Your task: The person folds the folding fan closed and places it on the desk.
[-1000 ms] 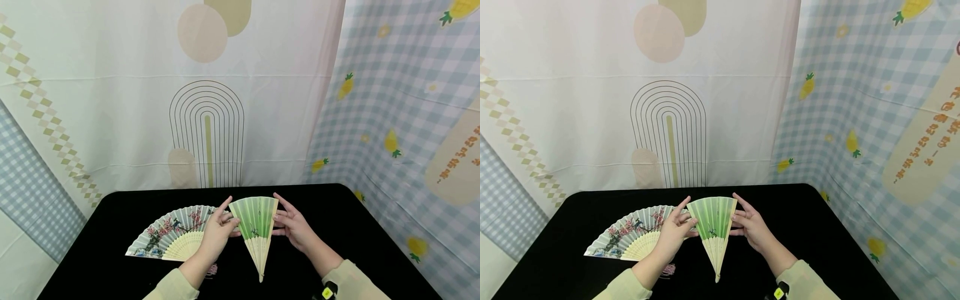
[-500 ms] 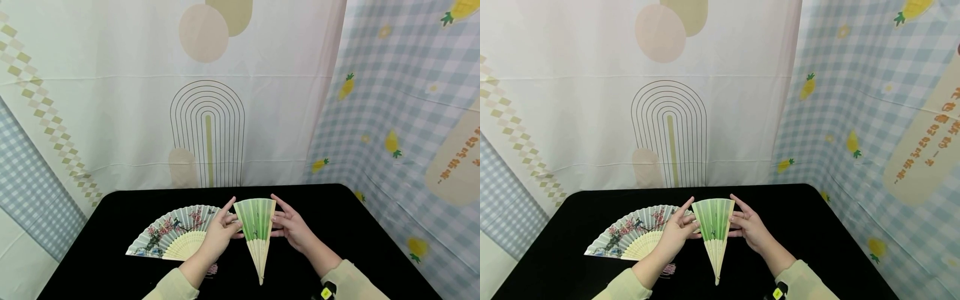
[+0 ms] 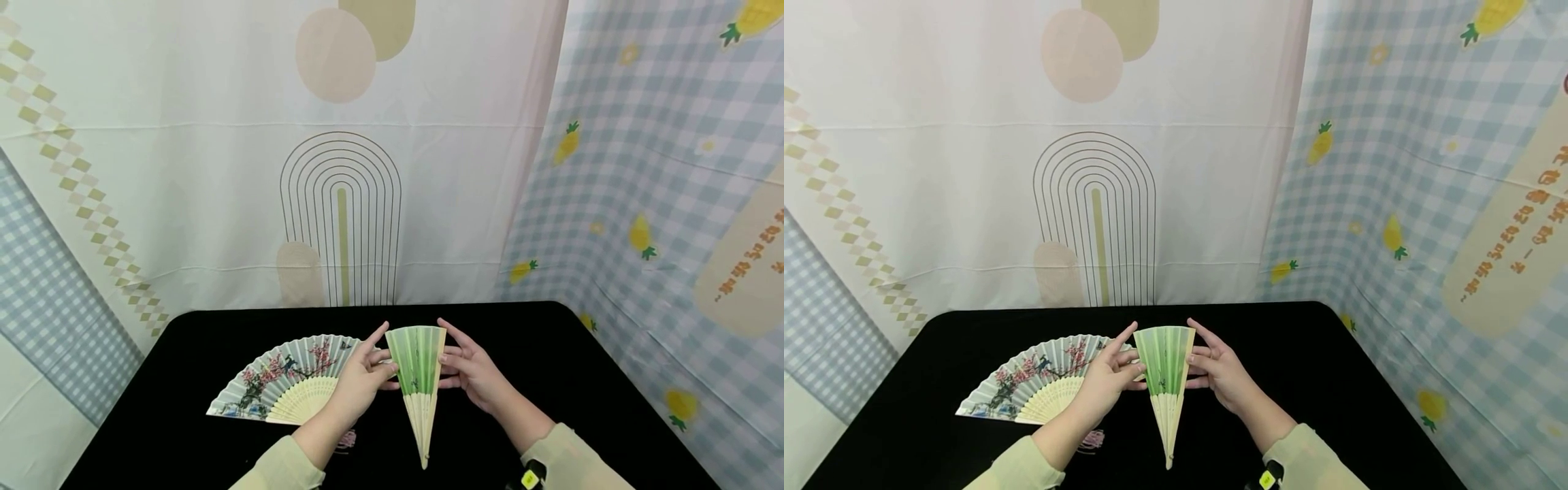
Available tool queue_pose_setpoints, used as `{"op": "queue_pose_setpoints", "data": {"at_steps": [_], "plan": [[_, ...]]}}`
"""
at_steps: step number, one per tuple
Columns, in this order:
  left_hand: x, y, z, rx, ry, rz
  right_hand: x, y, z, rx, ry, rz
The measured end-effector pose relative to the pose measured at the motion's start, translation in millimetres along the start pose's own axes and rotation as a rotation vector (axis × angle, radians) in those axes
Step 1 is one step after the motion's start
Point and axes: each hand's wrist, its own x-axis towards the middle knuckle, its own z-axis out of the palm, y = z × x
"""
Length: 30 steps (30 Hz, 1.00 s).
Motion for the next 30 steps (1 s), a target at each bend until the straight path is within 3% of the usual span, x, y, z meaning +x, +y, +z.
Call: {"op": "queue_pose_setpoints", "data": {"at_steps": [18, 30], "plan": [[0.6, 0.8, 3.5, 0.025, 0.021, 0.016, 0.9, -0.5, 7.9, -0.009, 0.0, 0.0], [1.3, 1.1, 3.2, 0.015, -0.036, 0.023, 0.6, 0.4, 9.4, -0.023, -0.007, -0.001]]}}
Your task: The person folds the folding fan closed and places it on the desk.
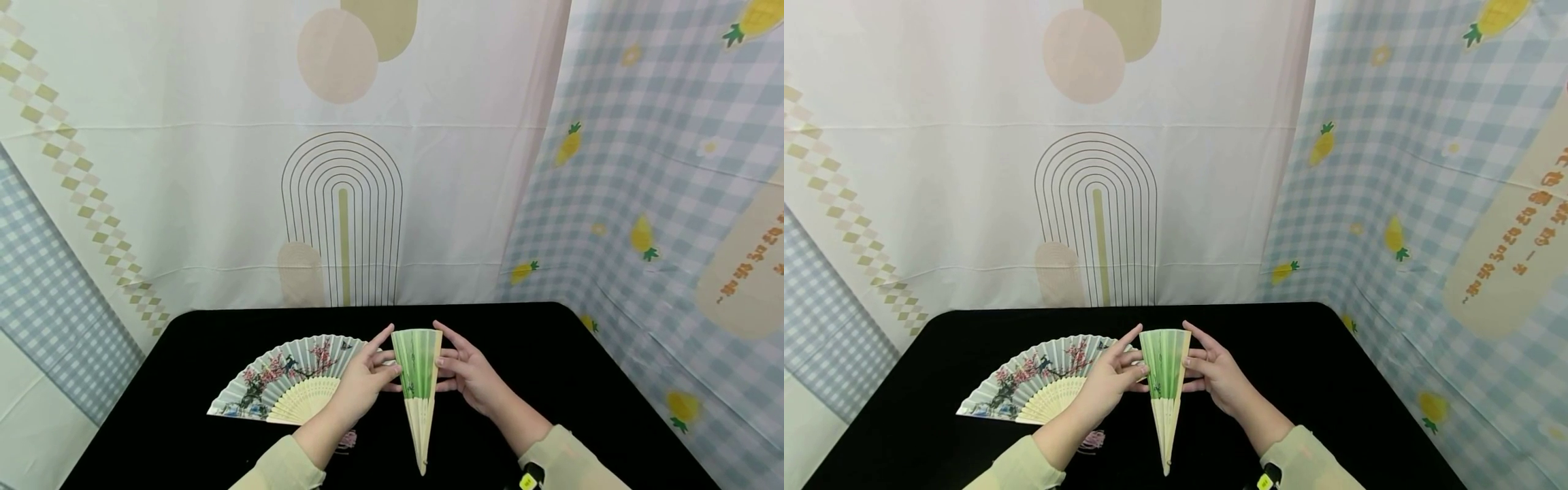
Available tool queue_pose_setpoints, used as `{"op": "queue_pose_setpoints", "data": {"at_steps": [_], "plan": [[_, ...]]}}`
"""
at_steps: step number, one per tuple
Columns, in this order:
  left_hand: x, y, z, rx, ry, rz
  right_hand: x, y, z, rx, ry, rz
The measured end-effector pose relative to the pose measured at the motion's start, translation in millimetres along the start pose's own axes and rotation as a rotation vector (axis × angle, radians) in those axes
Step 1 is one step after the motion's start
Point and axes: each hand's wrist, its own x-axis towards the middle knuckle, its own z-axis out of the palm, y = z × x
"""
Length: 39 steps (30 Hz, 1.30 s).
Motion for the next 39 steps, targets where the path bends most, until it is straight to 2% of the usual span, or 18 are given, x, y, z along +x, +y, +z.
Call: {"op": "queue_pose_setpoints", "data": {"at_steps": [8, 22, 33, 39], "plan": [[0.8, 0.7, 1.6, -0.001, 0.01, -0.018, -0.2, 0.1, 1.0, -0.003, 0.0, 0.005], [2.5, -2.4, 3.9, 0.049, 0.028, -0.003, 0.2, 1.2, 4.3, 0.02, -0.038, -0.003], [3.9, -3.6, 4.6, 0.069, 0.013, -0.01, -0.1, 2.7, 5.1, 0.058, -0.094, -0.026], [3.4, -3.2, 5.0, 0.064, 0.006, -0.005, 0.3, 2.8, 6.2, 0.055, -0.095, -0.033]]}}
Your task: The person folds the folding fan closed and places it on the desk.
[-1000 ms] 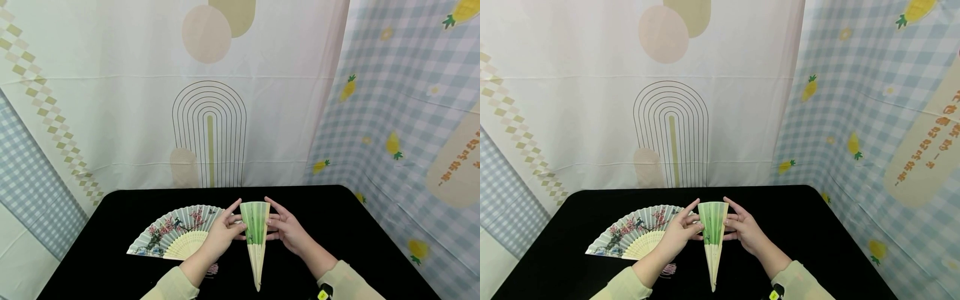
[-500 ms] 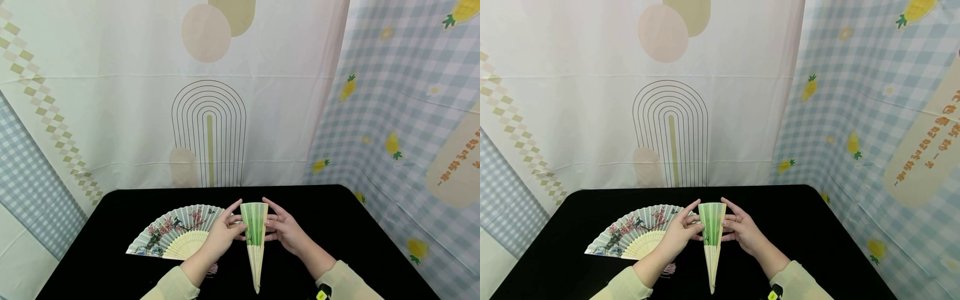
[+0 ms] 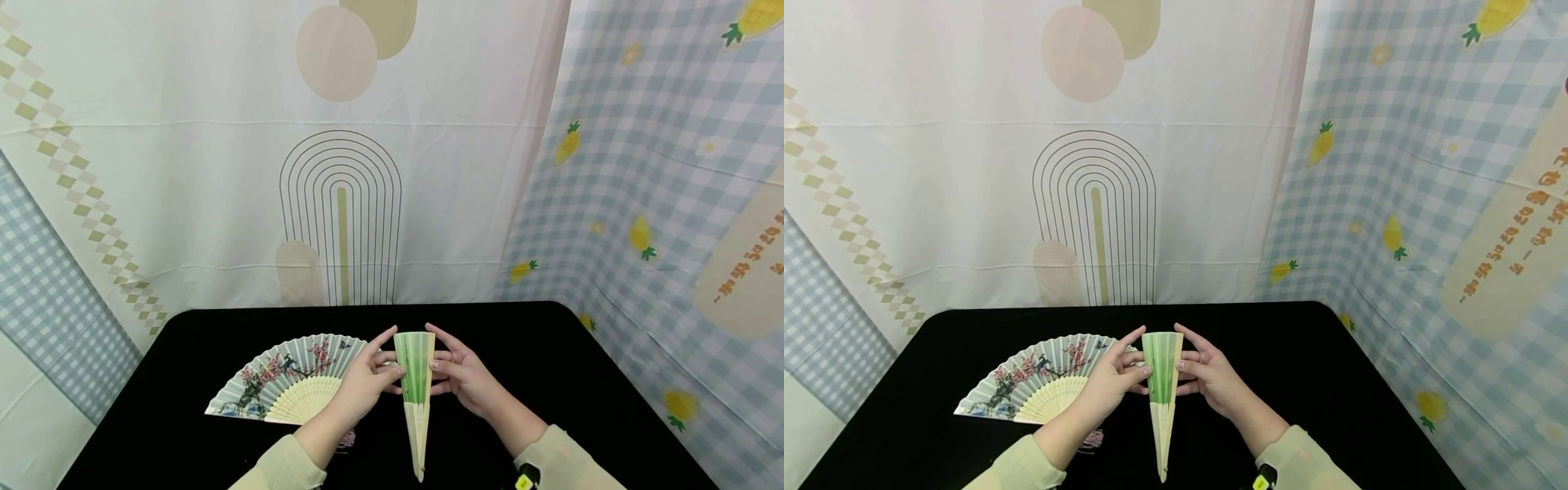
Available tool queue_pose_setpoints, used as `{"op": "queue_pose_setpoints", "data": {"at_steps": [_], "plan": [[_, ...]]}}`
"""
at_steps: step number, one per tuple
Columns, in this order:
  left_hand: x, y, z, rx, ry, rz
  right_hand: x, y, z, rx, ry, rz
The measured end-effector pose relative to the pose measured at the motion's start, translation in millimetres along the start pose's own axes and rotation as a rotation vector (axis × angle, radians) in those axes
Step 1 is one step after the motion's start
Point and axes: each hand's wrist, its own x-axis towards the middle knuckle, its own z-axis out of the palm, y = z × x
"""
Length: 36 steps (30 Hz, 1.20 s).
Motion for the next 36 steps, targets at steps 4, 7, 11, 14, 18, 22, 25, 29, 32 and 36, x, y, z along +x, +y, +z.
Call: {"op": "queue_pose_setpoints", "data": {"at_steps": [4, 7, 11, 14, 18, 22, 25, 29, 32, 36], "plan": [[-0.8, 1.6, 0.1, -0.002, 0.002, 0.003, 0.3, 0.2, 0.6, -0.005, 0.013, 0.004], [-1.3, 2.5, 0.3, -0.001, 0.012, -0.002, 0.5, 0.3, 0.8, -0.018, 0.042, 0.018], [-1.1, 2.4, 0.4, -0.006, 0.031, -0.002, 0.5, 0.5, 1.6, -0.066, 0.107, 0.047], [-0.5, 2.3, 0.4, -0.015, 0.052, -0.002, 0.4, 1.3, 3.2, -0.098, 0.147, 0.064], [-0.3, 3.7, 0.1, -0.034, 0.084, -0.008, -0.4, 1.9, 5.8, -0.117, 0.16, 0.08], [0.0, 5.2, -0.9, -0.044, 0.116, -0.007, -1.1, 3.8, 5.9, -0.143, 0.148, 0.086], [0.8, 6.5, -1.6, -0.042, 0.143, -0.004, -2.1, 6.0, 6.6, -0.165, 0.147, 0.086], [2.0, 7.4, -2.6, -0.047, 0.179, 0.002, -4.5, 8.4, 9.4, -0.178, 0.147, 0.093], [2.7, 7.5, -3.8, -0.046, 0.201, 0.011, -6.1, 10.1, 11.6, -0.189, 0.138, 0.098], [3.3, 8.8, -5.5, -0.057, 0.225, 0.008, -8.1, 13.2, 13.9, -0.216, 0.112, 0.098]]}}
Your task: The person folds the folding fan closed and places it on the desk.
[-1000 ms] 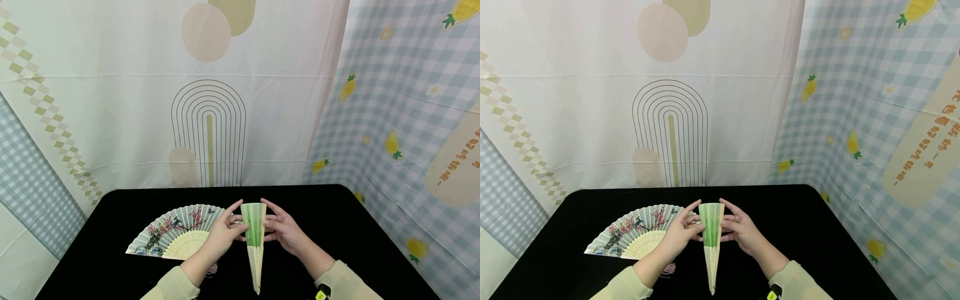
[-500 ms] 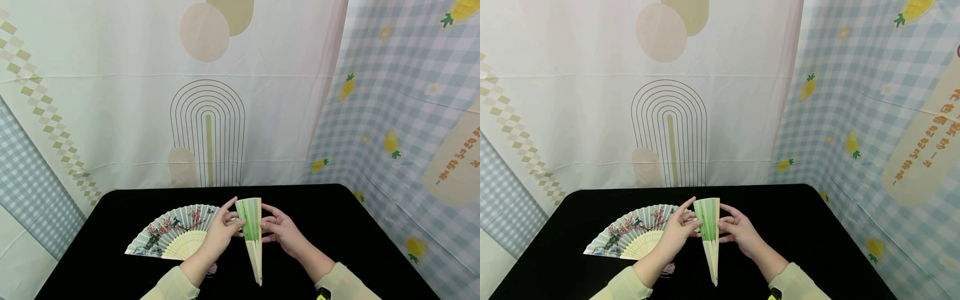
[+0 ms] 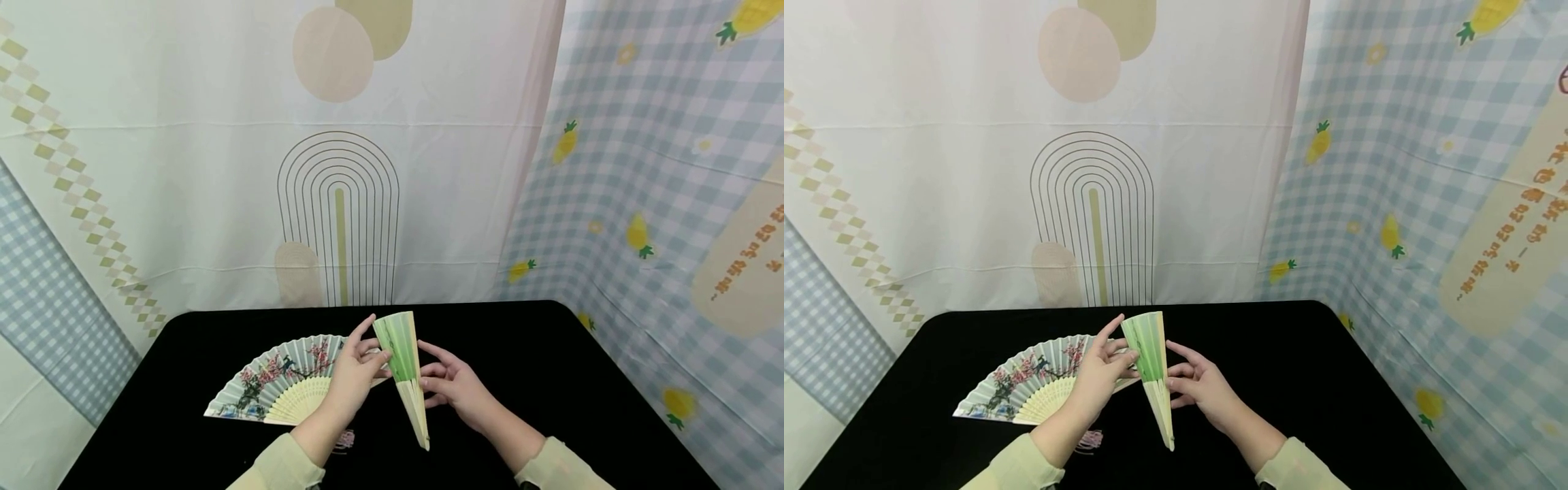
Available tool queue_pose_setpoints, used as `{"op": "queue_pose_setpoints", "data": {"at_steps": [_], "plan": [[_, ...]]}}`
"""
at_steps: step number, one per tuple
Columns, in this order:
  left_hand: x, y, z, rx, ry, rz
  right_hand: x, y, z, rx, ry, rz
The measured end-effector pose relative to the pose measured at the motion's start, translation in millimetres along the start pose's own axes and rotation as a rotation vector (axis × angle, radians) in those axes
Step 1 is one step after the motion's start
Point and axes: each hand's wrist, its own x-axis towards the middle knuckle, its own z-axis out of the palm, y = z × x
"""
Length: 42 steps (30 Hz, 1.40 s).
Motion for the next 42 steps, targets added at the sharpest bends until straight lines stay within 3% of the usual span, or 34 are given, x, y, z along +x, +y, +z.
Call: {"op": "queue_pose_setpoints", "data": {"at_steps": [13, 28, 42], "plan": [[-0.8, 4.9, 0.6, -0.039, 0.015, -0.037, -6.6, 6.4, 3.3, -0.023, -0.027, -0.03], [-2.2, 5.5, 2.4, 0.023, 0.032, -0.065, -7.6, 8.2, 1.7, -0.033, -0.034, -0.039], [-0.8, 1.7, 3.2, 0.02, 0.022, -0.043, -9.5, 5.7, 7.1, -0.08, -0.032, -0.062]]}}
